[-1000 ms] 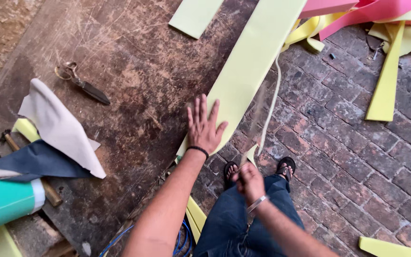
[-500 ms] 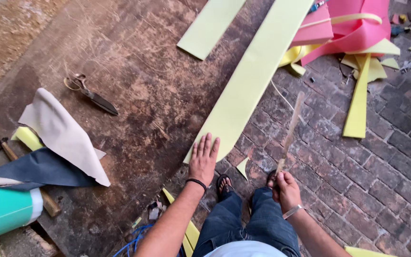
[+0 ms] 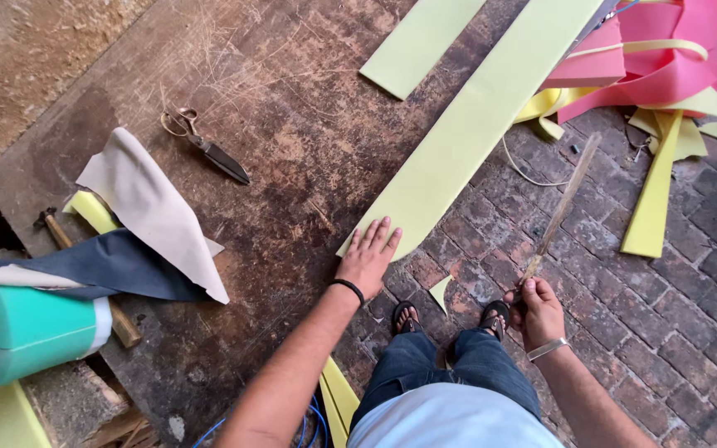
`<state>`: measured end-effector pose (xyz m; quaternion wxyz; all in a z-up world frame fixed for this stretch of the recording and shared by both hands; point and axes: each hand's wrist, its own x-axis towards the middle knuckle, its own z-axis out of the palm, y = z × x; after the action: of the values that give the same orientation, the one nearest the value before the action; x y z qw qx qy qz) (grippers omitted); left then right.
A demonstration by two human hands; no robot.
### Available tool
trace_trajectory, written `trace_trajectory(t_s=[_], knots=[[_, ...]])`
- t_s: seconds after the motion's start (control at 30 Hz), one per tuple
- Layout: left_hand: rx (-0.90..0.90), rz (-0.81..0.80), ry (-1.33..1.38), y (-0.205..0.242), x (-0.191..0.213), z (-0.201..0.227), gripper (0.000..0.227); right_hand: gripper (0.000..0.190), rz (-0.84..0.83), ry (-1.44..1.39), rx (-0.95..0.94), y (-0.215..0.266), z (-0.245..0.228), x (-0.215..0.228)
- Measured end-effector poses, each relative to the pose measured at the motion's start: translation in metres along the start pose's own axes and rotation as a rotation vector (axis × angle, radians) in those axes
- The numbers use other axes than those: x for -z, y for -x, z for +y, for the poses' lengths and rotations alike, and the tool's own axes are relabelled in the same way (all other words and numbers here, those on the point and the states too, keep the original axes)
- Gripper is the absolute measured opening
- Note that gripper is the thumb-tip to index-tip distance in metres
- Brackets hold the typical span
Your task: The person cuts a long strip of yellow foam using a knife, then applies adhesive to a wooden plank with a spray gun. They place a pink foam sheet onto the adhesive, press it down, and trim the excess foam with the knife.
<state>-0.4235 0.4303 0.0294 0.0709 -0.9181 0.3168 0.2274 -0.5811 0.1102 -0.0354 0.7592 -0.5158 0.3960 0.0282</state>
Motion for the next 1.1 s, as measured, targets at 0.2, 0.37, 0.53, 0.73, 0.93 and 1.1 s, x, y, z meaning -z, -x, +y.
trace_trajectory(t_s=[0.2,0.37,0.53,0.73,0.93,1.1], knots=[[0.060,0.059,0.312,0.011,0.003,-0.015,0.102,0.018,-0.052,-0.001,-0.040,0.013,0.001,-0.014],[0.548,0.573,1.063,0.022,-0.075,-0.040,0.071,0.019,-0.072,0.076,-0.058,0.014,0.004,-0.022],[0.567,0.692,1.438,0.022,-0.127,-0.062,0.063,0.020,-0.120,0.117,-0.037,0.017,0.003,-0.018],[0.597,0.741,1.200,0.017,-0.122,-0.067,0.057,0.018,-0.126,0.222,-0.050,0.029,-0.005,-0.034],[0.647,0.745,1.327,0.020,-0.126,-0.067,0.051,0.019,-0.149,0.265,-0.063,0.047,-0.007,-0.033],[0.579,0.672,1.302,0.018,-0.135,-0.062,0.062,0.015,-0.136,0.336,0.001,0.048,-0.001,-0.024]])
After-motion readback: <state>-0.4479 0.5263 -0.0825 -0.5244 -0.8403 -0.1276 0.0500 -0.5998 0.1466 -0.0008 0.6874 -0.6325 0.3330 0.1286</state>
